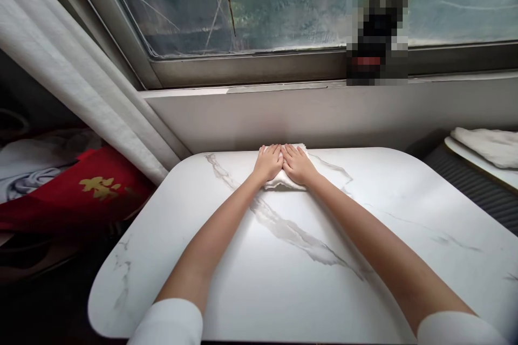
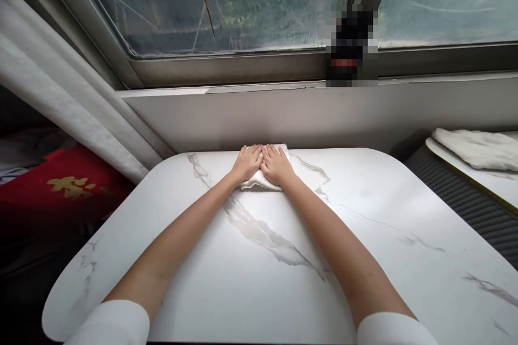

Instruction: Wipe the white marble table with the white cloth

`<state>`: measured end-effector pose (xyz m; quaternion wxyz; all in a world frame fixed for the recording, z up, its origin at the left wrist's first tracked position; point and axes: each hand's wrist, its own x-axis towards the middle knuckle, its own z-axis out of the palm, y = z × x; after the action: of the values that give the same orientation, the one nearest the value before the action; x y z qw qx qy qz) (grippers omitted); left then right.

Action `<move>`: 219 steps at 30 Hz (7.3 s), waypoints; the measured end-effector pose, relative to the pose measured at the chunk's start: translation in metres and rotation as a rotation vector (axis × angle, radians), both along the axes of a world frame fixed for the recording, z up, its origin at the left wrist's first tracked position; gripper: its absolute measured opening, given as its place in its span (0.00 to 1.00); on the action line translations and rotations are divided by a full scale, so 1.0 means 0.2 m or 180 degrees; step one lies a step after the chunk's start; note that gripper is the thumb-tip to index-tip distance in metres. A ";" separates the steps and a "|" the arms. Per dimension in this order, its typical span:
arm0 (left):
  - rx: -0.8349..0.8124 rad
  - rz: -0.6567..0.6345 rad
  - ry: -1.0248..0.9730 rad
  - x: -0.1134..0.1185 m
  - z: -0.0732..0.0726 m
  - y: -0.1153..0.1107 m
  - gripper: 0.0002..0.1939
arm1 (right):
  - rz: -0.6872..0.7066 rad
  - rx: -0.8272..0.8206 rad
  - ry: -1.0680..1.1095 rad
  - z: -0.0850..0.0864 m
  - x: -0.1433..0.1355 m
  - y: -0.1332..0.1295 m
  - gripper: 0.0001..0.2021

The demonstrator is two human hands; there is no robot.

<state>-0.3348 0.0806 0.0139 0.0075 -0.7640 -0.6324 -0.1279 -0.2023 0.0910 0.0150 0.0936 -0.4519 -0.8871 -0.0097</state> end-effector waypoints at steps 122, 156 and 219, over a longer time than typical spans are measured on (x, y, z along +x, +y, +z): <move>0.0382 0.0482 0.0247 -0.45 -0.05 -1.09 0.26 | 0.1116 -0.0118 0.0619 -0.02 -0.40 -0.91 0.29; -0.0166 0.0309 0.0020 -0.04 -0.01 -0.60 0.27 | 0.0591 -0.0028 0.0261 -0.01 -0.03 -0.55 0.29; 0.0089 0.0057 0.0236 0.67 0.00 0.09 0.26 | -0.0361 -0.0052 0.0181 -0.01 0.60 0.16 0.27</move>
<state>-0.2014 0.0986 0.0132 0.0427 -0.7624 -0.6366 -0.1082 -0.0831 0.1232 0.0122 0.1143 -0.5024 -0.8570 0.0052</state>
